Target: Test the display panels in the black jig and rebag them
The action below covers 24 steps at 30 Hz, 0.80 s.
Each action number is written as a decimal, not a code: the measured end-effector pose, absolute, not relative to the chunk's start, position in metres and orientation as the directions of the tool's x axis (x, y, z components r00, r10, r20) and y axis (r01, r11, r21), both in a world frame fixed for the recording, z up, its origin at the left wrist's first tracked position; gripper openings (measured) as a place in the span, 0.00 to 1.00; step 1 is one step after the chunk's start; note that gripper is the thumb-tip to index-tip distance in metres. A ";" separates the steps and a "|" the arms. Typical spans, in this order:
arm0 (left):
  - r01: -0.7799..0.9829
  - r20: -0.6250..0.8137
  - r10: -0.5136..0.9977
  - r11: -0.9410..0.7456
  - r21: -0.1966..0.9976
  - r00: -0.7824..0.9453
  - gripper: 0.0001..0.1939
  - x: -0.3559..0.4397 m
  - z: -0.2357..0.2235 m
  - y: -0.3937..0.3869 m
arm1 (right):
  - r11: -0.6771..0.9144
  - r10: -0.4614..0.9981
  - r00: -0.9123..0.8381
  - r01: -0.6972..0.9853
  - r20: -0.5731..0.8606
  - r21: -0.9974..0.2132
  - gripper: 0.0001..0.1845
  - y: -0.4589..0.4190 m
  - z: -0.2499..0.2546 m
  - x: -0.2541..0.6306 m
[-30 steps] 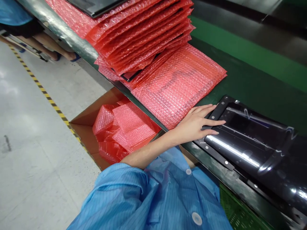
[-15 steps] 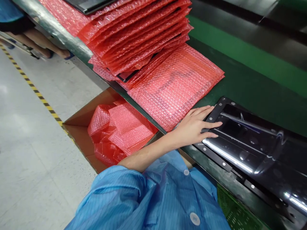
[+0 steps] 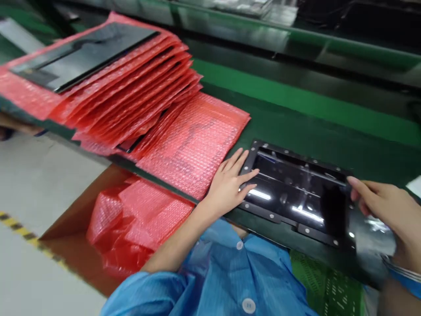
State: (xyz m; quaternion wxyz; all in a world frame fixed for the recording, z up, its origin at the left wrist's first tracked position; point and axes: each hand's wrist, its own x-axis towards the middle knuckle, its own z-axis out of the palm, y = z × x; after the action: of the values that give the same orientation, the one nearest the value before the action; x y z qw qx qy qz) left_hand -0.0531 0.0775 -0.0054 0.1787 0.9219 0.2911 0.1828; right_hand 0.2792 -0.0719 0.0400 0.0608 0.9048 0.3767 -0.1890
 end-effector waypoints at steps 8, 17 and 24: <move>-0.022 0.271 0.074 -0.942 0.334 0.960 0.28 0.030 0.004 0.001 | -0.778 0.606 0.666 0.611 -0.435 -0.148 0.26 -0.040 0.047 0.292; -0.078 0.135 -0.043 -0.962 0.262 0.990 0.24 0.063 0.004 -0.008 | -0.753 0.608 0.613 0.647 -0.504 -0.122 0.29 -0.016 0.044 0.305; -0.074 0.032 -0.066 -0.918 0.390 0.997 0.23 0.065 0.029 0.010 | -0.697 0.705 0.617 0.693 -0.350 -0.184 0.20 -0.023 0.044 0.289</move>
State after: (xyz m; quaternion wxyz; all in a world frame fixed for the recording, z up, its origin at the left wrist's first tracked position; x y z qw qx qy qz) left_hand 0.0654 0.0105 0.0290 0.1994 0.9792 -0.0358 0.0089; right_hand 0.2889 -0.0231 0.0440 -0.0155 0.8989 0.3889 -0.2012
